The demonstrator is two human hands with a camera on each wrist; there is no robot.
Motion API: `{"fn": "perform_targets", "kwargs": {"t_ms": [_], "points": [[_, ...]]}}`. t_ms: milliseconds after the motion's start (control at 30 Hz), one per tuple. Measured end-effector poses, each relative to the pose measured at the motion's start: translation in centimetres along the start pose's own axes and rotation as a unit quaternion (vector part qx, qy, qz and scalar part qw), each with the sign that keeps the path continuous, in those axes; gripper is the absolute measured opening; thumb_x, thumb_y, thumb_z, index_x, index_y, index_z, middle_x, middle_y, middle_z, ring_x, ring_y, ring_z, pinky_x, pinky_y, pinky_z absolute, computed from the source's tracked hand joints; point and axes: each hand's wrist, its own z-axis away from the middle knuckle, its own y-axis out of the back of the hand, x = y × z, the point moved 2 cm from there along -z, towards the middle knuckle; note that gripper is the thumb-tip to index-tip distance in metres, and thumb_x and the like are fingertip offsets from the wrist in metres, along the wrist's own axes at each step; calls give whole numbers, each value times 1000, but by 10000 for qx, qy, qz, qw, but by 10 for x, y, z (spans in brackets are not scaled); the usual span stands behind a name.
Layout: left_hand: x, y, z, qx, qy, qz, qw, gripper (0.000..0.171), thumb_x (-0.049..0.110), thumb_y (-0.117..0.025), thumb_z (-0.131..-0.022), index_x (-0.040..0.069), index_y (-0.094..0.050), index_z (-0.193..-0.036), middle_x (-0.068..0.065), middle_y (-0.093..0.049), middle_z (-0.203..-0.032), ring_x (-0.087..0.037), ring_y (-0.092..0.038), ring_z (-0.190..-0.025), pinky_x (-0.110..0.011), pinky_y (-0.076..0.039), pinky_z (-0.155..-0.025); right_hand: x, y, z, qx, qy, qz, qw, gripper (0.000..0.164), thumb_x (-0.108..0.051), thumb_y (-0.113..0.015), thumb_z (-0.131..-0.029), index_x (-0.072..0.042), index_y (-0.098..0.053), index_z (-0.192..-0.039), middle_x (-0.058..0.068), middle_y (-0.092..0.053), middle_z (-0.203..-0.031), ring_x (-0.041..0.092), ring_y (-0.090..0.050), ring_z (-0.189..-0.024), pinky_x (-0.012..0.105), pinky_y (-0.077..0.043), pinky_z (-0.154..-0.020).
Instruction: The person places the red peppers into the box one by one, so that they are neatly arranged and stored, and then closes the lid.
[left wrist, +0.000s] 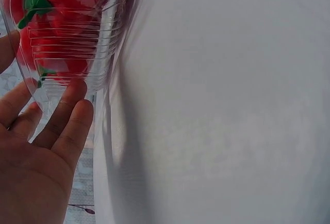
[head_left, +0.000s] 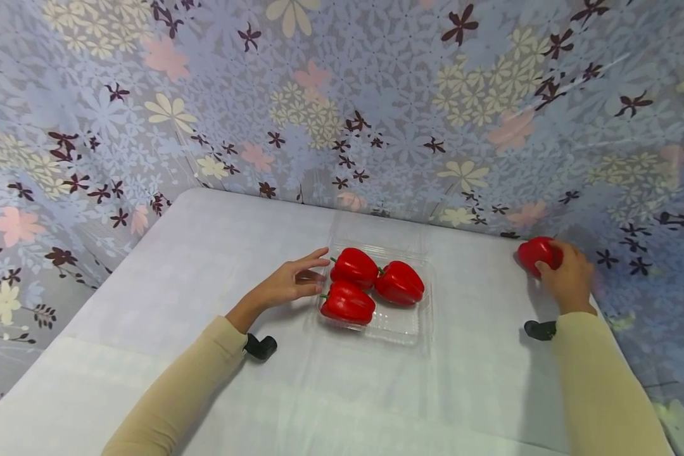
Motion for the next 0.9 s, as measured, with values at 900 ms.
{"fn": "perform_targets", "kwargs": {"t_ms": [900], "points": [[0,0,0,-10,-80,20,10000,59,5,-65,-92,-1,-44,-147,-11,-24,-166,-38,-58,-129,-47,-49,-108,-9,0,7,-170,-177,-528,9983,64,-16,-53,-101,0,-22,-154,33,-27,-156,53,-28,-142,70,-30,-113]]}}
